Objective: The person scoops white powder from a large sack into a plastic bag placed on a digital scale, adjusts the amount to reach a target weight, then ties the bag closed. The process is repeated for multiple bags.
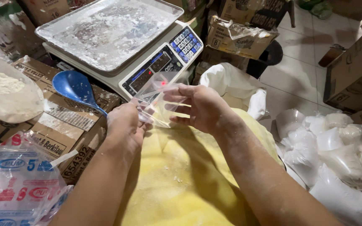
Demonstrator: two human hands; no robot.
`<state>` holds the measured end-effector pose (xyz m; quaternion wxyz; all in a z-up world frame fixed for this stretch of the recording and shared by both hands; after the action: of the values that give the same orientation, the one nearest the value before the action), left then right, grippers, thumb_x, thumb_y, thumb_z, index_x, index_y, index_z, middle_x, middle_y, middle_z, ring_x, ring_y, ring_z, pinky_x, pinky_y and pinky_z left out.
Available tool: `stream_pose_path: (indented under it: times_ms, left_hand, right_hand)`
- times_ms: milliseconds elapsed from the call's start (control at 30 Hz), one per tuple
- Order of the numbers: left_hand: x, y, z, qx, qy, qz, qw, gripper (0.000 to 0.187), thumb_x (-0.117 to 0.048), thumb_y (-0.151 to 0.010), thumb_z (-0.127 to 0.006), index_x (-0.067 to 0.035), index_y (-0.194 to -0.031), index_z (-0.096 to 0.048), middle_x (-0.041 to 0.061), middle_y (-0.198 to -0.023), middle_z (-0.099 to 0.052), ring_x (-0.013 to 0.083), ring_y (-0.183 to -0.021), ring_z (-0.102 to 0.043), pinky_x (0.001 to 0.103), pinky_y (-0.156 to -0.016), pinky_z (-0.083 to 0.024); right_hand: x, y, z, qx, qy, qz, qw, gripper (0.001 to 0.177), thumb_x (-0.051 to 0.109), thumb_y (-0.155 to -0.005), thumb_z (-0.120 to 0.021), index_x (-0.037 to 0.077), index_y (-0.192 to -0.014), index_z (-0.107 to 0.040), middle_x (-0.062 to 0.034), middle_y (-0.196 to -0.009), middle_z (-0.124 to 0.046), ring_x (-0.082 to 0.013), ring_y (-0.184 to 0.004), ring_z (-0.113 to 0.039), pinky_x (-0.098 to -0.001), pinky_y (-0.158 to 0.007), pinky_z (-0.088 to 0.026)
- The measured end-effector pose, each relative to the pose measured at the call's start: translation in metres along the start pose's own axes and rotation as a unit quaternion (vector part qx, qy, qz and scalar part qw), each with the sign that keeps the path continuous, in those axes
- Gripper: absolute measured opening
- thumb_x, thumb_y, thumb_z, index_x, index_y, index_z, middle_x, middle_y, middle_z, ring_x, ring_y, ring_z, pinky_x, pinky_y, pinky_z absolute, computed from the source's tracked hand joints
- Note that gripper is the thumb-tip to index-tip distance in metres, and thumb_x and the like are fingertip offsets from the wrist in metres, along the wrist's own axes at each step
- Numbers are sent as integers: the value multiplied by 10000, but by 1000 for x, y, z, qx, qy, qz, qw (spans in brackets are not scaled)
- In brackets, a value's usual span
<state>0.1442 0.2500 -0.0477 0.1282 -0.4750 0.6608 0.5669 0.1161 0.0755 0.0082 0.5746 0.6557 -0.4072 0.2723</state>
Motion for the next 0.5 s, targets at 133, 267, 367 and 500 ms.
stream_pose_path:
  times_ms: [133,267,367,500]
  left_hand:
    - [-2,-12,-2,44,101,77,991,199,-196,-1014,-529,-33,-1056,-634,107,-974,-673,220,-836,-679,348,-742,-574]
    - [-14,-6,-5,83,115,115,983,148,-135,-1022,-575,-6,-998,-641,107,-866,-682,182,-714,-681,322,-766,-631]
    - [-26,9,-9,90,191,144,967,173,-56,-1036,-487,-6,-964,-637,56,-752,-690,130,-584,-677,323,-679,-654]
    - [-34,29,-16,126,163,134,969,236,-207,-1022,-444,-87,-843,-540,-17,-591,-558,81,-451,-557,329,-552,-627]
  right_hand:
    - [1,2,6,41,-108,-12,993,364,246,-1043,-428,59,-1262,-651,-88,-1162,-735,-203,-1037,-676,-429,-958,-548]
    - [-2,0,12,62,-257,-36,964,284,168,-1030,-459,10,-1191,-631,-130,-1105,-738,-219,-1012,-712,-479,-1061,-532]
    - [-9,-5,18,60,-345,-54,935,276,140,-1039,-420,-11,-1174,-607,-74,-998,-719,-219,-978,-740,-510,-1092,-511]
    - [-13,-16,27,174,-435,-72,880,186,207,-1078,-379,115,-986,-511,4,-795,-596,-180,-879,-732,-583,-1133,-480]
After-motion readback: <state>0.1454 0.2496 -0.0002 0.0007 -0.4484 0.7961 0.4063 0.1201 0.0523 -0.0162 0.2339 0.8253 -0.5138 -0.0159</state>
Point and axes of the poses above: each hand's wrist, its own y-axis away from the middle knuckle, its own z-axis out of the back of the hand, x = y × z, the point moved 1 cm from there along -y, towards the middle knuckle
